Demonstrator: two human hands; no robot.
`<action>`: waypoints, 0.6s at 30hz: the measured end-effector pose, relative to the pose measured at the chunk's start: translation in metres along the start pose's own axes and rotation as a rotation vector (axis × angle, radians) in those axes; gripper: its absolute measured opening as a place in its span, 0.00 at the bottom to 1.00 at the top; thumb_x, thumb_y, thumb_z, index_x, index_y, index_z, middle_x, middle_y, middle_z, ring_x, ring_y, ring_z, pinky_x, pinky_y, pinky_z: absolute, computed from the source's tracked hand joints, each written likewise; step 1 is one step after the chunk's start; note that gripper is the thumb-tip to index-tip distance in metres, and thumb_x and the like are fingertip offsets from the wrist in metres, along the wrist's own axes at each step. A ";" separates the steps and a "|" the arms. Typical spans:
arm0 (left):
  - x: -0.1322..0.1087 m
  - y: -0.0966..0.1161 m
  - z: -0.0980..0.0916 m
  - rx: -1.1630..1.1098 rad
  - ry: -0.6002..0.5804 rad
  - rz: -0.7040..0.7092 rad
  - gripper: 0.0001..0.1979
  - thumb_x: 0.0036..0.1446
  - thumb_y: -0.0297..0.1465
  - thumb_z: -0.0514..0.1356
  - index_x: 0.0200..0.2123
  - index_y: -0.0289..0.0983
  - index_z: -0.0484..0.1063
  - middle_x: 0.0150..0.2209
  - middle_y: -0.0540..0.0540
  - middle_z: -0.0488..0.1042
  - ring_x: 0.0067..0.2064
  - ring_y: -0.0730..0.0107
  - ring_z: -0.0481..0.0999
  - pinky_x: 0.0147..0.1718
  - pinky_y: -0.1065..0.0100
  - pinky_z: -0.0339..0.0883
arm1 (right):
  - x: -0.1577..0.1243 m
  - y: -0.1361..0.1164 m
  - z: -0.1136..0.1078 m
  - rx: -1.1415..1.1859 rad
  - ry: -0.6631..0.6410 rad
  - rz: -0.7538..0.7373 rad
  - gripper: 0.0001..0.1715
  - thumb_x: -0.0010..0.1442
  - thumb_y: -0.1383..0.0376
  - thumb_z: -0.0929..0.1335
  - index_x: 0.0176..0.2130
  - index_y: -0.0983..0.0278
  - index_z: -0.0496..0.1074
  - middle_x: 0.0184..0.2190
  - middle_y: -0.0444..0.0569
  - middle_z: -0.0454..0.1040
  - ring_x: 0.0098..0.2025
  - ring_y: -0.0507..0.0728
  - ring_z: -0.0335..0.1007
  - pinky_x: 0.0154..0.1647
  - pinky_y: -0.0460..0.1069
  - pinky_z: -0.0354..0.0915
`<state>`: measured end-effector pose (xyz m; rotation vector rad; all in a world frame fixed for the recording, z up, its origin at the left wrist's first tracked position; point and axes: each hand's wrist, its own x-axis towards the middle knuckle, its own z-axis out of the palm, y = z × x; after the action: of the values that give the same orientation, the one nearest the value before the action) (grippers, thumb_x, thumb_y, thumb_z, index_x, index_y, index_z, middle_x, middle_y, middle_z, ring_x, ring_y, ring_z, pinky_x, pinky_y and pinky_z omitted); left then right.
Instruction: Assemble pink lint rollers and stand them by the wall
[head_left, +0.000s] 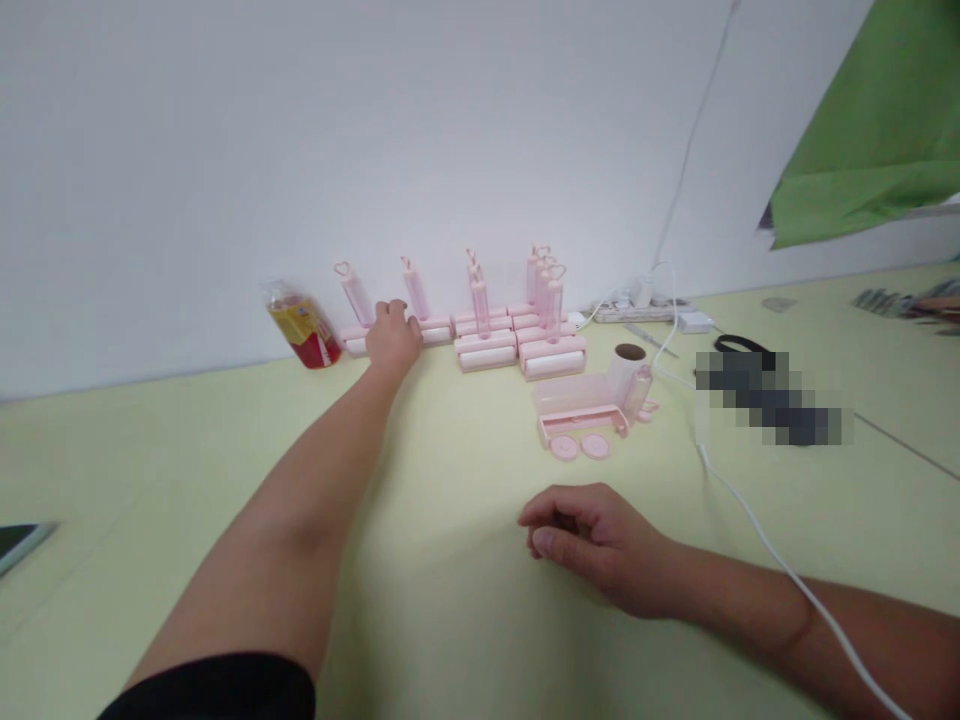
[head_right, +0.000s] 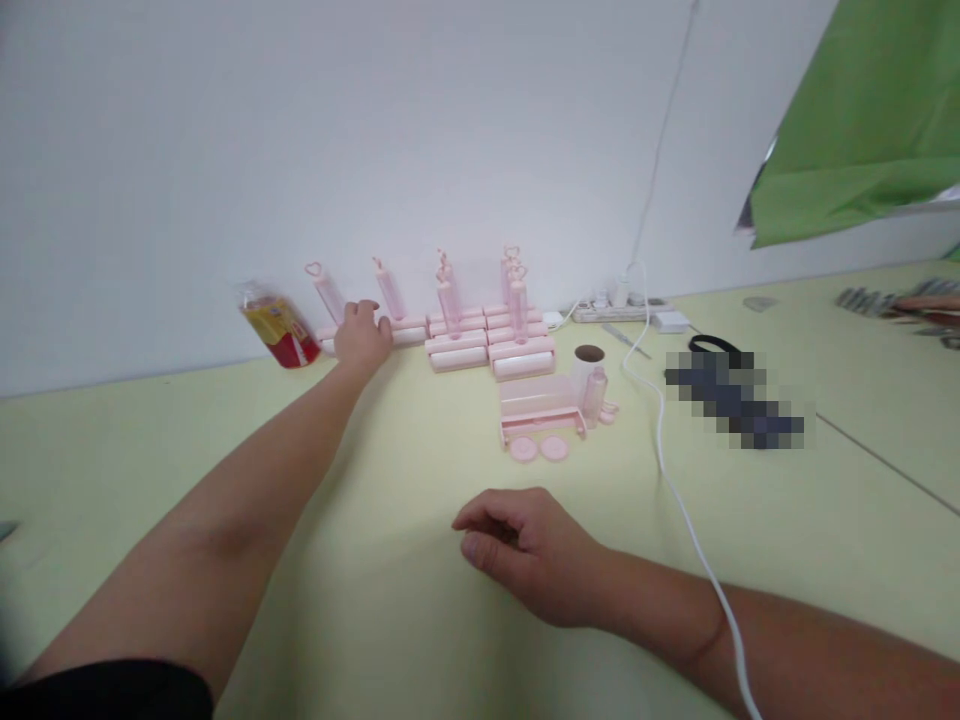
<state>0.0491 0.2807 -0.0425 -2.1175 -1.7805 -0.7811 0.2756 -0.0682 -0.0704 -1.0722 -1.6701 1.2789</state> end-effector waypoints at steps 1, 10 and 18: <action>-0.008 0.007 -0.006 -0.028 0.025 0.028 0.21 0.66 0.36 0.46 0.57 0.36 0.62 0.56 0.35 0.64 0.51 0.52 0.71 0.47 0.57 0.66 | -0.001 -0.001 0.000 -0.017 0.001 -0.016 0.14 0.63 0.58 0.68 0.42 0.65 0.75 0.27 0.45 0.72 0.28 0.51 0.63 0.30 0.47 0.60; -0.072 0.134 -0.069 -0.397 -0.093 0.646 0.16 0.65 0.32 0.50 0.51 0.38 0.72 0.47 0.41 0.75 0.47 0.62 0.74 0.49 0.63 0.66 | 0.004 -0.023 -0.038 -0.367 0.522 -0.373 0.12 0.64 0.62 0.65 0.33 0.65 0.75 0.25 0.45 0.73 0.26 0.52 0.65 0.29 0.46 0.59; -0.078 0.233 -0.057 -0.335 -0.423 0.953 0.20 0.59 0.31 0.55 0.55 0.43 0.72 0.46 0.43 0.79 0.44 0.60 0.77 0.41 0.65 0.67 | 0.006 -0.032 -0.092 -0.573 0.913 -0.419 0.14 0.61 0.60 0.65 0.31 0.64 0.75 0.22 0.45 0.71 0.25 0.53 0.65 0.29 0.47 0.60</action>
<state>0.2539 0.1368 -0.0074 -3.0768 -0.5587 -0.3804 0.3526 -0.0367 -0.0191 -1.2623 -1.4042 -0.0329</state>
